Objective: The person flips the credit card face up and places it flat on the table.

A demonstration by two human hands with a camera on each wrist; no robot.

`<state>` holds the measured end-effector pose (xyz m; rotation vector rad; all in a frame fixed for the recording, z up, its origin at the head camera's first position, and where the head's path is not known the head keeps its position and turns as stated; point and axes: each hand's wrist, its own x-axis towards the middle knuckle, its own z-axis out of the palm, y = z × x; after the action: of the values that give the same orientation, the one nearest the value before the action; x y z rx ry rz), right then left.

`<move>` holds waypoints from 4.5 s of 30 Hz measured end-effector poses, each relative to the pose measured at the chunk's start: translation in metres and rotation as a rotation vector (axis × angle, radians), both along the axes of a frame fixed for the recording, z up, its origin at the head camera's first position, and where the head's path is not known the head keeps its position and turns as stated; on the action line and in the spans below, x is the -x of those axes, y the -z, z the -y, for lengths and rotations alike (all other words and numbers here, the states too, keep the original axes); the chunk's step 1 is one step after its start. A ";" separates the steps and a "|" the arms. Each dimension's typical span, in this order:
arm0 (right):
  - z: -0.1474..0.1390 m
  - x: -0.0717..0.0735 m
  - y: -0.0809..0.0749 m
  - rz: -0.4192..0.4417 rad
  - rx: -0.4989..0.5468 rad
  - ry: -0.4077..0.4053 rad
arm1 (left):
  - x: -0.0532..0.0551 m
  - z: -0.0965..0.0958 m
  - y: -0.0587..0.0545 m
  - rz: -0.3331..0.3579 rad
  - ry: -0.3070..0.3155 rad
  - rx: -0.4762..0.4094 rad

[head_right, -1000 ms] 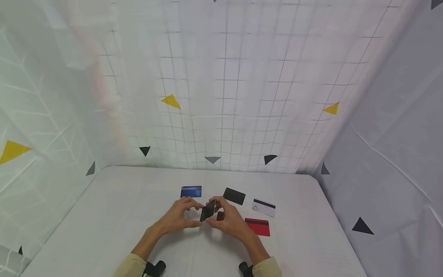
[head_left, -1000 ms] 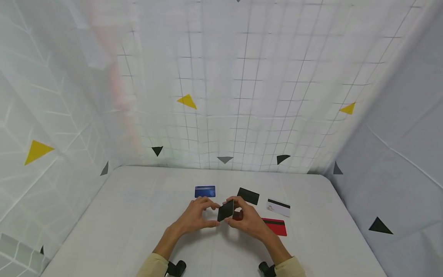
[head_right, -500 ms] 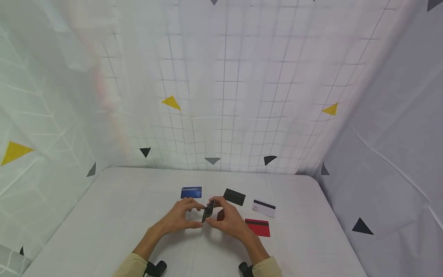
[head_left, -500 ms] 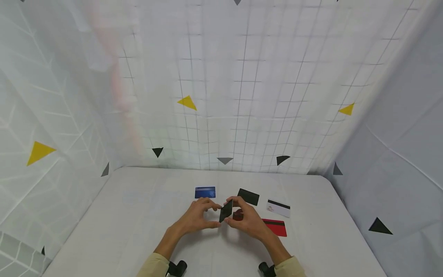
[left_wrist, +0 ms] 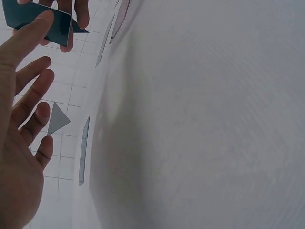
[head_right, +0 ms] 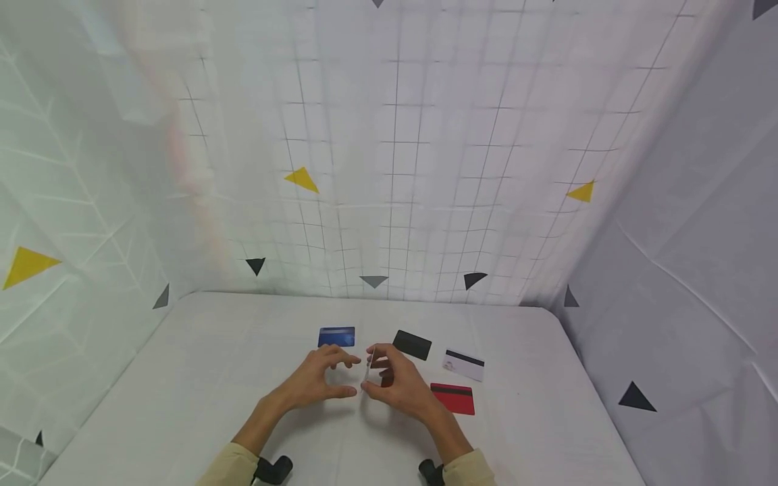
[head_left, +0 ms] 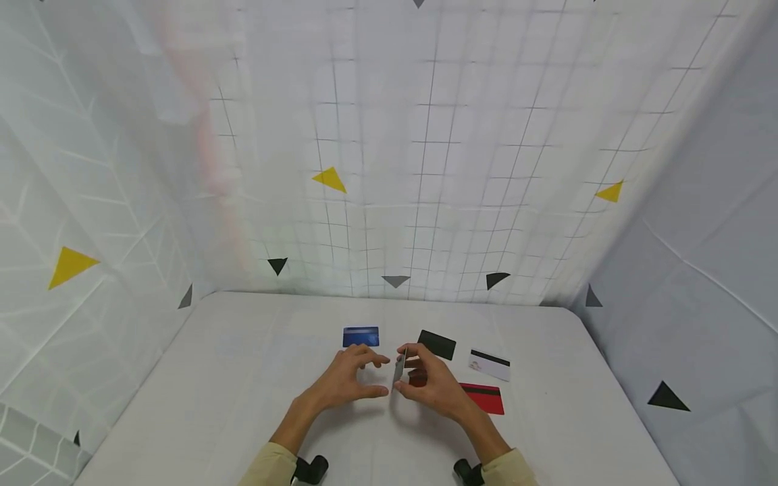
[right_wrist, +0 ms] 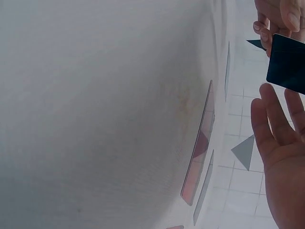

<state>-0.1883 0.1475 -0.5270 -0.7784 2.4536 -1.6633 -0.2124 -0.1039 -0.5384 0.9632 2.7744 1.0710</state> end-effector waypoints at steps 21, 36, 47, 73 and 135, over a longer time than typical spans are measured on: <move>-0.002 -0.001 0.003 -0.053 -0.139 0.010 | -0.002 -0.001 -0.006 0.011 0.010 -0.025; -0.005 0.000 0.009 -0.121 -0.334 0.017 | -0.004 0.002 -0.003 0.009 0.028 -0.044; -0.004 0.000 0.011 -0.139 -0.402 0.026 | -0.004 0.002 -0.002 0.001 0.039 -0.051; -0.001 0.000 0.012 -0.174 -0.454 0.020 | -0.004 0.009 0.000 -0.021 0.024 -0.045; 0.003 0.018 0.016 -0.216 -0.695 0.024 | -0.003 0.024 0.002 -0.112 -0.142 0.254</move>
<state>-0.2061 0.1450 -0.5426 -0.8379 2.8926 -0.6422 -0.2096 -0.1283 -0.5406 0.8307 3.0120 0.6693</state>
